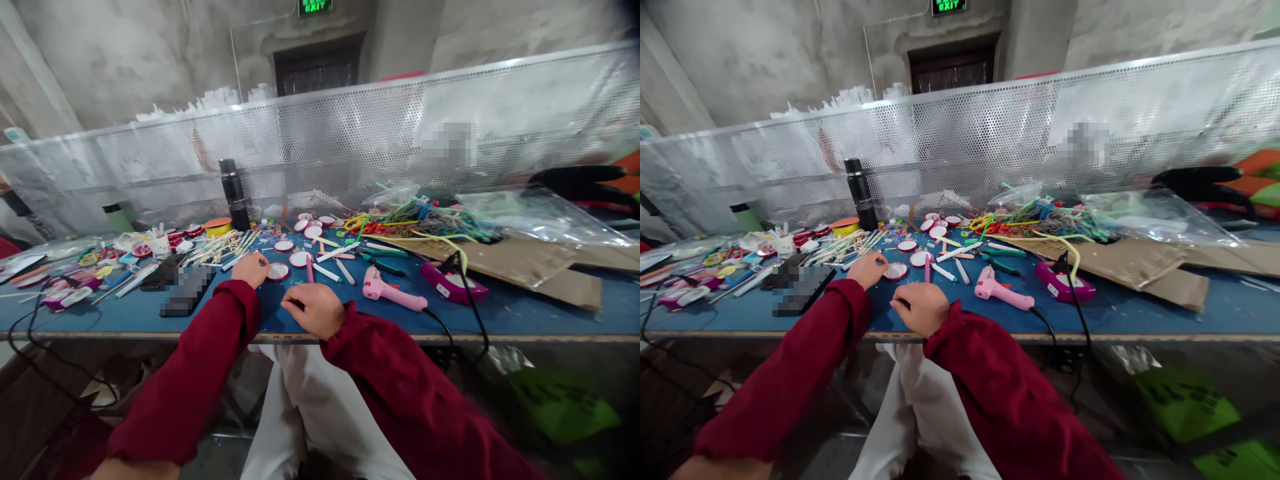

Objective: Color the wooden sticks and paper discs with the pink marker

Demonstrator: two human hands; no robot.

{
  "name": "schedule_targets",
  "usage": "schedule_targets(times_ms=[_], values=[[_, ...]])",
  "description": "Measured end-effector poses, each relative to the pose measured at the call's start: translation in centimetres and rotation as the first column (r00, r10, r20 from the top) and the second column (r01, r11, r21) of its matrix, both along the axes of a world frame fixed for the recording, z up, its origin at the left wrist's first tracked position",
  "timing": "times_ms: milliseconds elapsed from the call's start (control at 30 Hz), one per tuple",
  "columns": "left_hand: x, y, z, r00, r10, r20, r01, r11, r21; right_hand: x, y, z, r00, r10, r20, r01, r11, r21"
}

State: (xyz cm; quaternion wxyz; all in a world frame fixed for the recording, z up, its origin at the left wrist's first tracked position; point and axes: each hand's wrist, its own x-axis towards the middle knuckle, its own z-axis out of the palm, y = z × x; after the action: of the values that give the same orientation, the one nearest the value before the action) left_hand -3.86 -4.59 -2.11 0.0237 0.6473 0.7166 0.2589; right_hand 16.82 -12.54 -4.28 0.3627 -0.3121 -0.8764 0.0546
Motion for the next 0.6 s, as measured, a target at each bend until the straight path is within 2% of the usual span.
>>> schedule_targets(times_ms=[100,200,400,467,600], values=[[-0.7,0.1,0.0,0.997,0.013,0.079,-0.024,0.989,0.143,0.1,0.0,-0.1,1.0,0.004,0.001,-0.004,1.0,0.006],[-1.3,0.2,0.2,0.988,0.064,0.138,-0.098,0.961,0.257,0.1,0.0,-0.1,1.0,0.011,-0.001,-0.011,1.0,0.007],[-1.2,-0.1,0.8,0.965,0.177,0.195,-0.228,0.932,0.281,0.2,-0.1,-0.1,1.0,0.024,0.012,-0.024,1.0,0.011],[-0.7,-0.5,0.9,0.975,0.153,0.16,-0.192,0.944,0.267,0.2,-0.1,-0.2,0.999,0.027,0.018,-0.027,1.0,0.009],[0.6,-1.4,0.7,1.0,0.005,0.017,-0.009,0.967,0.254,0.4,-0.1,-0.2,0.998,0.045,0.038,-0.045,0.999,-0.008]])
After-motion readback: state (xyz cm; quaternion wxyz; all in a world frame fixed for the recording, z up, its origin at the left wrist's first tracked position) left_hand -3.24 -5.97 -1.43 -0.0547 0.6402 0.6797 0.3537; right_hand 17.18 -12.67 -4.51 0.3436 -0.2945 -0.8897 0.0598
